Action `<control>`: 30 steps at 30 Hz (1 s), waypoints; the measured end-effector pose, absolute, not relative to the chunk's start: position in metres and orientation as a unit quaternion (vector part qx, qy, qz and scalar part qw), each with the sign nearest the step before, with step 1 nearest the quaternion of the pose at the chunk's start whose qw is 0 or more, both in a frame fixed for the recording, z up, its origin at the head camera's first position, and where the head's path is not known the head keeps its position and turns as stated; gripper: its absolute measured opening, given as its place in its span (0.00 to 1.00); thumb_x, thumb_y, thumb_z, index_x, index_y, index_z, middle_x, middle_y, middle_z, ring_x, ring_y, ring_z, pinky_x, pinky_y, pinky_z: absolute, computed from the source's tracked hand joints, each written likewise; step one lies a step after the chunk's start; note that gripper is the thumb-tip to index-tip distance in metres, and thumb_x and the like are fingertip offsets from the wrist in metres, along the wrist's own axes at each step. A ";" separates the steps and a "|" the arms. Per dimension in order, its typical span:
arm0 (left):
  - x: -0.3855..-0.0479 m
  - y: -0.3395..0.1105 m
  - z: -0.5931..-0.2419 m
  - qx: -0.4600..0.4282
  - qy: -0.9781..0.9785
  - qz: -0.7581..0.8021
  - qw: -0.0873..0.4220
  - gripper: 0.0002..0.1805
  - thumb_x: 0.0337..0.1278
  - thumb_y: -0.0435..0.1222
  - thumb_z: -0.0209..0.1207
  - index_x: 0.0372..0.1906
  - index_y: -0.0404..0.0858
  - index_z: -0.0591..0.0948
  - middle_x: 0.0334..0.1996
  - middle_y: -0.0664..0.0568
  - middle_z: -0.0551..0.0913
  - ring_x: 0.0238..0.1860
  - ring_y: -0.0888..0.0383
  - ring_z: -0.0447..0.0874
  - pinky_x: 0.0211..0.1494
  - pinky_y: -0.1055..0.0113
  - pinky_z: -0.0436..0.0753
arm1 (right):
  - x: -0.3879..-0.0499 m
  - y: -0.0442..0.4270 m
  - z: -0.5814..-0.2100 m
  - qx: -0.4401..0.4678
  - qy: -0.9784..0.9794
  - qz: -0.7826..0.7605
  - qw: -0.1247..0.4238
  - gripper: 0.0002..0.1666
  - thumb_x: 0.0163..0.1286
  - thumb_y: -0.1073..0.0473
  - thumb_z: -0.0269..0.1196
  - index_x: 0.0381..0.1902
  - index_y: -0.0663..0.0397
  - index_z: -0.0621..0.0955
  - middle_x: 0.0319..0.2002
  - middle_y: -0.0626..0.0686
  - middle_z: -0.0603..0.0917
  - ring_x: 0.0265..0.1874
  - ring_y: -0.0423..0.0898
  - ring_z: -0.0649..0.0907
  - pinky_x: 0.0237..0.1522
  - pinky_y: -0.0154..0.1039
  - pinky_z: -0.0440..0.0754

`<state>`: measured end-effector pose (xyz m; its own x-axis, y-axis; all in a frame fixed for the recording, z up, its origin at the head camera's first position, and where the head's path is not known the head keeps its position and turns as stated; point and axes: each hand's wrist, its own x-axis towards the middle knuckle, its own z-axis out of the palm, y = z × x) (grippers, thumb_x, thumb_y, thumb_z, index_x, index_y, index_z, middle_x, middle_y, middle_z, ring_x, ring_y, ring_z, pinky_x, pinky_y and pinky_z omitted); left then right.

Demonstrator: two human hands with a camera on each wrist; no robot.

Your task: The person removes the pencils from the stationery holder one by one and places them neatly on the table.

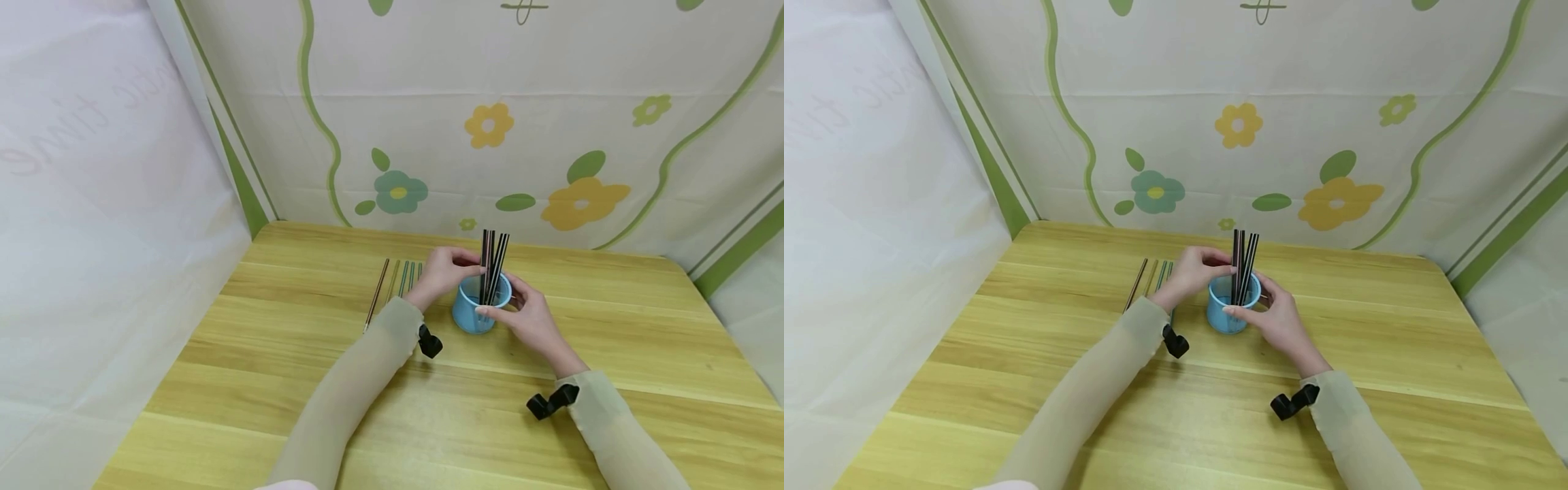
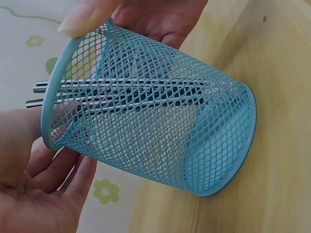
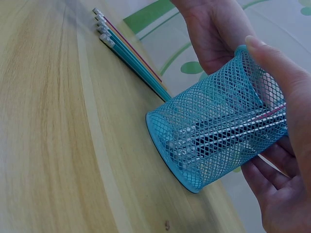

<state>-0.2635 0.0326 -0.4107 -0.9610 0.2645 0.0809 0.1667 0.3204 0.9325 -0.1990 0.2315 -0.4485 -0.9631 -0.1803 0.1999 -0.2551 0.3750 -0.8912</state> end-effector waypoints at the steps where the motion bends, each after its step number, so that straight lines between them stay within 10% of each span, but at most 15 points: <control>1: -0.264 0.033 -0.411 0.132 0.813 0.565 0.041 0.12 0.59 0.41 0.73 0.46 0.44 0.90 0.37 0.64 0.86 0.38 0.67 0.83 0.42 0.72 0.84 | -0.199 0.231 -0.448 0.132 -0.828 0.543 0.034 0.51 0.61 0.54 0.78 0.77 0.57 0.66 0.69 0.58 0.74 0.63 0.53 0.77 0.58 0.27 0.75; 30: -0.264 0.028 -0.405 0.112 0.787 0.607 0.003 0.08 0.63 0.40 0.70 0.44 0.44 0.88 0.36 0.63 0.86 0.39 0.64 0.83 0.44 0.69 0.84 | -0.200 0.230 -0.449 0.129 -0.819 0.558 0.030 0.51 0.62 0.59 0.77 0.77 0.59 0.64 0.69 0.61 0.73 0.63 0.55 0.76 0.59 0.28 0.75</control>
